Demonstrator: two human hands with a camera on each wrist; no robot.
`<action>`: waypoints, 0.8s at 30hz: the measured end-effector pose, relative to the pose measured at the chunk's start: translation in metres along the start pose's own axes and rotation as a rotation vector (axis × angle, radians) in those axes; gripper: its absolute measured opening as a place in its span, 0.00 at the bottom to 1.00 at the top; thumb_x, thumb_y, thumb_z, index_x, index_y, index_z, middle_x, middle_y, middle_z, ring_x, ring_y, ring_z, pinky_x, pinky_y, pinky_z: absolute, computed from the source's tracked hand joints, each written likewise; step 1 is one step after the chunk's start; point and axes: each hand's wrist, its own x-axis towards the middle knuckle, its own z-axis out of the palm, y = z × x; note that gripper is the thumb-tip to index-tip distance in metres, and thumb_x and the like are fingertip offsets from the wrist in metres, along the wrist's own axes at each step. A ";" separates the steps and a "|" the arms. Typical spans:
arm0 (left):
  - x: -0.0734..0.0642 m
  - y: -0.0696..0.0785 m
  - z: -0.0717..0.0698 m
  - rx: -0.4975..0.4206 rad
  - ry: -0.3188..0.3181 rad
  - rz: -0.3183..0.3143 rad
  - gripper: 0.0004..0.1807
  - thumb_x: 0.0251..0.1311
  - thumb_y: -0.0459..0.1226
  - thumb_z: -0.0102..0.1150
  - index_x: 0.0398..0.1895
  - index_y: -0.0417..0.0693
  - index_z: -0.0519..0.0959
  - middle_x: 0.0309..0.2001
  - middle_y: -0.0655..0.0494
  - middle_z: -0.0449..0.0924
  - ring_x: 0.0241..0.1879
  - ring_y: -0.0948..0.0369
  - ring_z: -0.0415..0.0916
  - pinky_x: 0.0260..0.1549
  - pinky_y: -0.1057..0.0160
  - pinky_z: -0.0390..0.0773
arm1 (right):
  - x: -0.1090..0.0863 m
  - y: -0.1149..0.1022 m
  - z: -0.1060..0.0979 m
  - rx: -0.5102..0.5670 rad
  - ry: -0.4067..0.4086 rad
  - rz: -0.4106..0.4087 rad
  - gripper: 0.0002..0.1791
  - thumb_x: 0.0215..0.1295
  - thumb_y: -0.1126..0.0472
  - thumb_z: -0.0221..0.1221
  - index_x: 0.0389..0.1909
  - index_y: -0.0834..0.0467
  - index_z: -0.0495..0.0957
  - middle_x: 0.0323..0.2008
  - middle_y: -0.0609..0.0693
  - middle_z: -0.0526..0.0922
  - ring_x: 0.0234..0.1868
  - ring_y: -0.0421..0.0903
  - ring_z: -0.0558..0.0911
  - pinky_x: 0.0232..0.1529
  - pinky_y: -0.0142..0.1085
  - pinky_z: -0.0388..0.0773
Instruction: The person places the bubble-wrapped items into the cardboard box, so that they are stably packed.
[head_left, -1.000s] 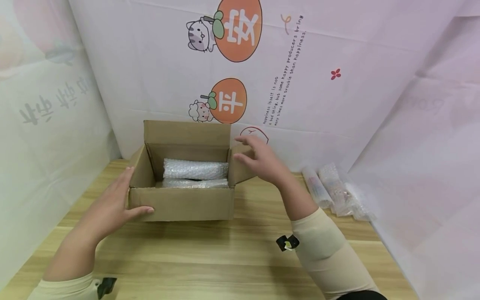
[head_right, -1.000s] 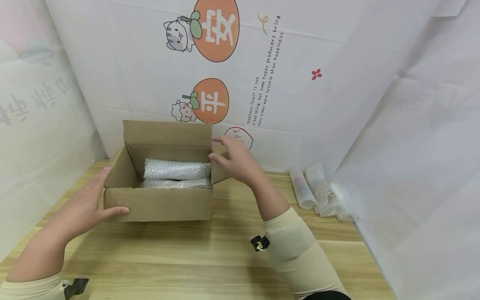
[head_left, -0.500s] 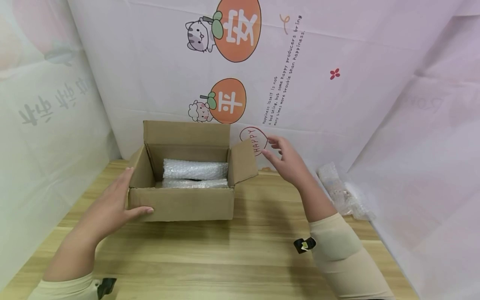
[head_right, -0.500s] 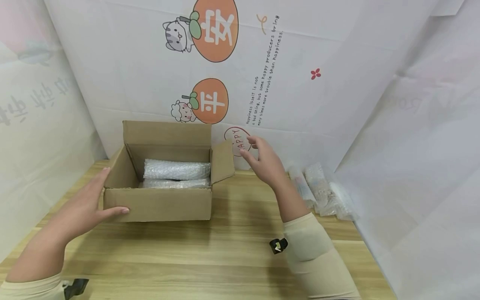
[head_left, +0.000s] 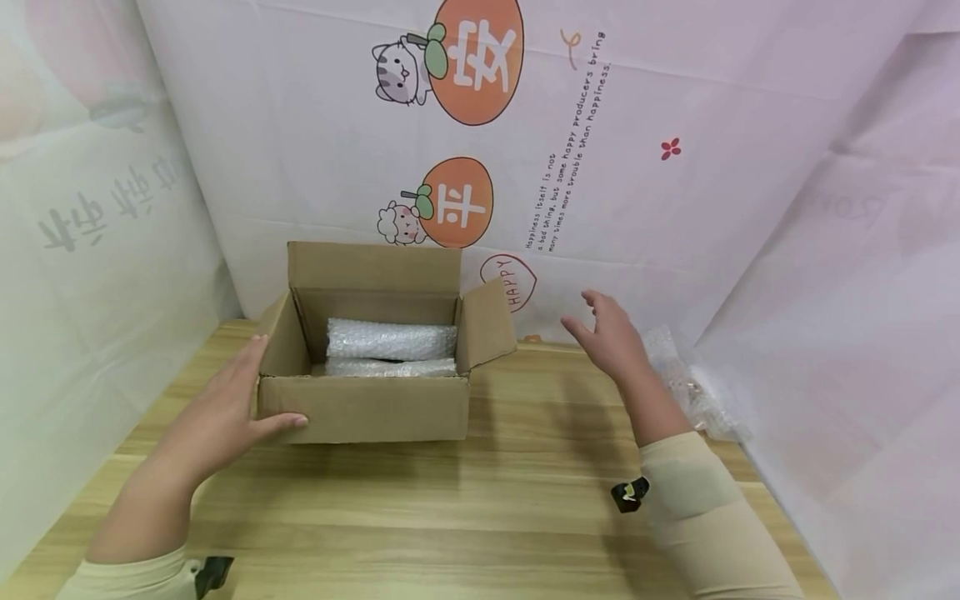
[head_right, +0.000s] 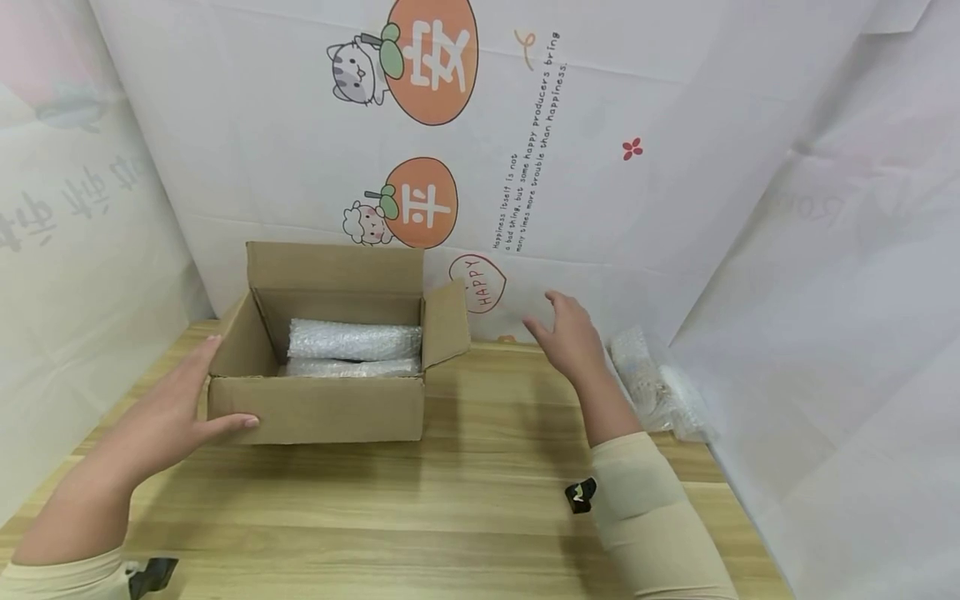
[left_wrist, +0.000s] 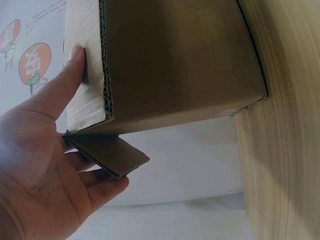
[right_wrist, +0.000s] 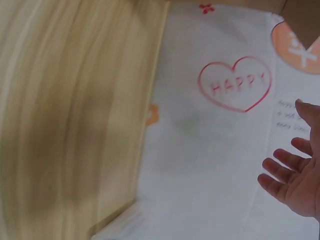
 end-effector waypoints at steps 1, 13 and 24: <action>0.000 0.000 0.000 0.002 0.001 0.002 0.69 0.48 0.67 0.64 0.79 0.47 0.31 0.78 0.37 0.34 0.74 0.33 0.41 0.67 0.28 0.49 | 0.000 0.005 0.001 -0.021 0.001 0.013 0.46 0.68 0.32 0.49 0.75 0.59 0.55 0.71 0.62 0.62 0.70 0.61 0.64 0.66 0.60 0.67; 0.000 0.001 -0.001 0.009 -0.007 -0.007 0.69 0.48 0.68 0.64 0.79 0.48 0.31 0.79 0.38 0.33 0.73 0.32 0.42 0.65 0.27 0.51 | -0.008 0.056 0.008 -0.193 -0.041 0.148 0.47 0.69 0.38 0.54 0.74 0.67 0.52 0.69 0.71 0.60 0.69 0.70 0.59 0.63 0.64 0.66; 0.000 0.000 0.000 0.003 -0.001 0.000 0.69 0.49 0.68 0.64 0.79 0.47 0.31 0.78 0.38 0.33 0.74 0.32 0.42 0.66 0.28 0.50 | -0.011 0.092 0.023 -0.285 -0.131 0.227 0.47 0.67 0.39 0.56 0.70 0.71 0.54 0.64 0.76 0.59 0.64 0.75 0.59 0.57 0.68 0.67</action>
